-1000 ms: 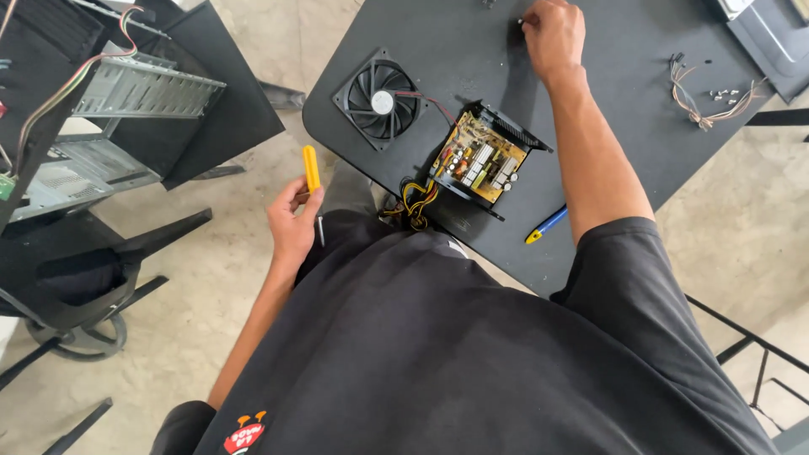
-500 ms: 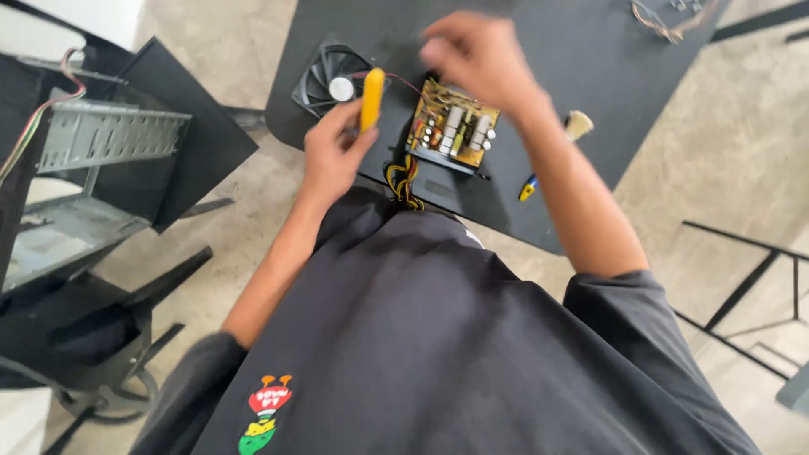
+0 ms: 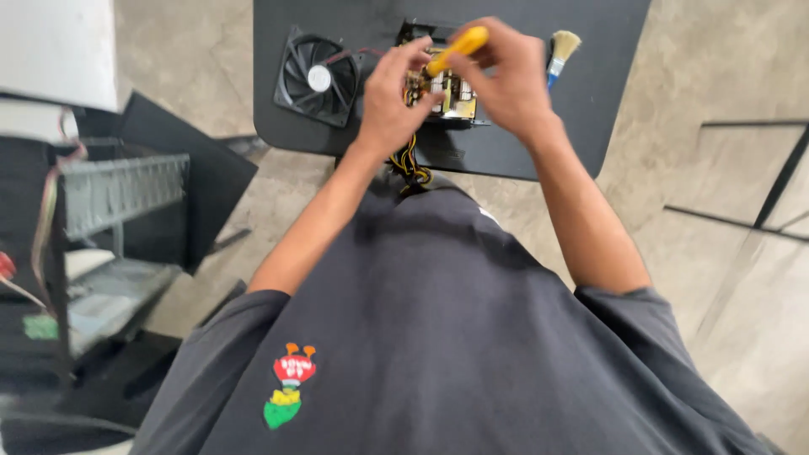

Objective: The person is disassembling a computer power supply unit, cleaning the fan and internal components with a brush, and then reassembling the unit.

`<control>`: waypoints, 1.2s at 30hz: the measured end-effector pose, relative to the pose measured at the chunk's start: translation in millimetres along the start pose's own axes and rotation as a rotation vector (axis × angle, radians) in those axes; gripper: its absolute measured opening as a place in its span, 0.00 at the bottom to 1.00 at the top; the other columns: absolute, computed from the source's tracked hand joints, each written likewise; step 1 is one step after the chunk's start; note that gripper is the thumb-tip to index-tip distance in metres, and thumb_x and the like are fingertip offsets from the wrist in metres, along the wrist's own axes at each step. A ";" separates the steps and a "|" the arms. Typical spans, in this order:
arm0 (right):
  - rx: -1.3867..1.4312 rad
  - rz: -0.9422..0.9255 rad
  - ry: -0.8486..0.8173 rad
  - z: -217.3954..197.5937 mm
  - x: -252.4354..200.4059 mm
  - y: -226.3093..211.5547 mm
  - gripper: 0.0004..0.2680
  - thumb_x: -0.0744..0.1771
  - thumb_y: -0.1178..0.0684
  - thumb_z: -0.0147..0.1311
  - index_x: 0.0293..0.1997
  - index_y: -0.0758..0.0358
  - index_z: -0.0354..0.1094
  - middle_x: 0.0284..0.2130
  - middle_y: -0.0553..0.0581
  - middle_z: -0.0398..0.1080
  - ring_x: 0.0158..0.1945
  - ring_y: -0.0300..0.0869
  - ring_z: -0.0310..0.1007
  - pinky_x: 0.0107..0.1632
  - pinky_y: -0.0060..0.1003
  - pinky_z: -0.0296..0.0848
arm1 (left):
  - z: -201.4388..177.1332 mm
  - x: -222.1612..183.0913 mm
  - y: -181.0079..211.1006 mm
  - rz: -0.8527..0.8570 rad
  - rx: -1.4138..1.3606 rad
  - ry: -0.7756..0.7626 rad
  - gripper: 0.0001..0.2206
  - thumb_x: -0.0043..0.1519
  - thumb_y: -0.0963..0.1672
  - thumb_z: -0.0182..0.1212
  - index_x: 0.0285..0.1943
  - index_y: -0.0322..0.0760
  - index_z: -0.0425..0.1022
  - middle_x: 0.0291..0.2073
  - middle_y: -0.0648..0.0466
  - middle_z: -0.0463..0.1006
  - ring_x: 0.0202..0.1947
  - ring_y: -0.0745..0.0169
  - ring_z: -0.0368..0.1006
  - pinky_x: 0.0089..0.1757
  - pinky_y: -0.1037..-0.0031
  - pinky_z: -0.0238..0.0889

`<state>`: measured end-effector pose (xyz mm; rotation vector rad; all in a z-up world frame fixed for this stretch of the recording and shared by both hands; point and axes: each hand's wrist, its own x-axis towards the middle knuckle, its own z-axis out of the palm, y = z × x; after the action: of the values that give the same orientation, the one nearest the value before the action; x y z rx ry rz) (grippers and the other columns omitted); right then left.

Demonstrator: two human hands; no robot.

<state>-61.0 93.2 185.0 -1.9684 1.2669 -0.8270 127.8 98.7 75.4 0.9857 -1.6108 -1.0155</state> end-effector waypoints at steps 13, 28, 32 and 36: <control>-0.235 0.213 0.410 -5.0 -109.8 30.8 0.03 0.72 0.61 0.61 0.47 0.70 0.72 0.38 0.61 0.75 0.40 0.44 0.76 0.43 0.36 0.77 | 38.9 -22.5 -37.1 0.350 0.388 -0.388 0.14 0.54 0.26 0.57 0.34 0.34 0.76 0.29 0.52 0.71 0.31 0.52 0.67 0.32 0.65 0.57; -0.231 0.259 0.399 19.0 -110.9 46.8 0.05 0.71 0.59 0.61 0.48 0.70 0.73 0.41 0.62 0.77 0.42 0.48 0.78 0.45 0.38 0.78 | 34.3 -27.8 -27.9 0.185 0.412 -0.396 0.17 0.53 0.27 0.54 0.35 0.39 0.78 0.32 0.56 0.75 0.33 0.53 0.68 0.35 0.66 0.58; -0.235 0.252 0.408 19.4 -109.3 52.6 0.05 0.71 0.59 0.61 0.49 0.71 0.73 0.42 0.62 0.77 0.42 0.47 0.78 0.46 0.37 0.79 | 35.3 -26.5 -29.4 0.127 0.336 -0.420 0.16 0.54 0.28 0.51 0.37 0.38 0.76 0.34 0.54 0.74 0.36 0.52 0.69 0.37 0.65 0.58; -0.284 0.262 0.396 18.7 -109.4 54.1 0.05 0.71 0.58 0.61 0.48 0.70 0.73 0.42 0.61 0.77 0.41 0.47 0.78 0.45 0.37 0.77 | 30.9 -19.4 -22.2 0.116 0.226 -0.430 0.12 0.61 0.30 0.55 0.38 0.35 0.75 0.34 0.52 0.71 0.34 0.53 0.67 0.36 0.65 0.59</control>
<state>-111.1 180.6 113.7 -1.8445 1.9195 -0.9758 105.1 114.6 42.8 0.8434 -2.1504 -1.0284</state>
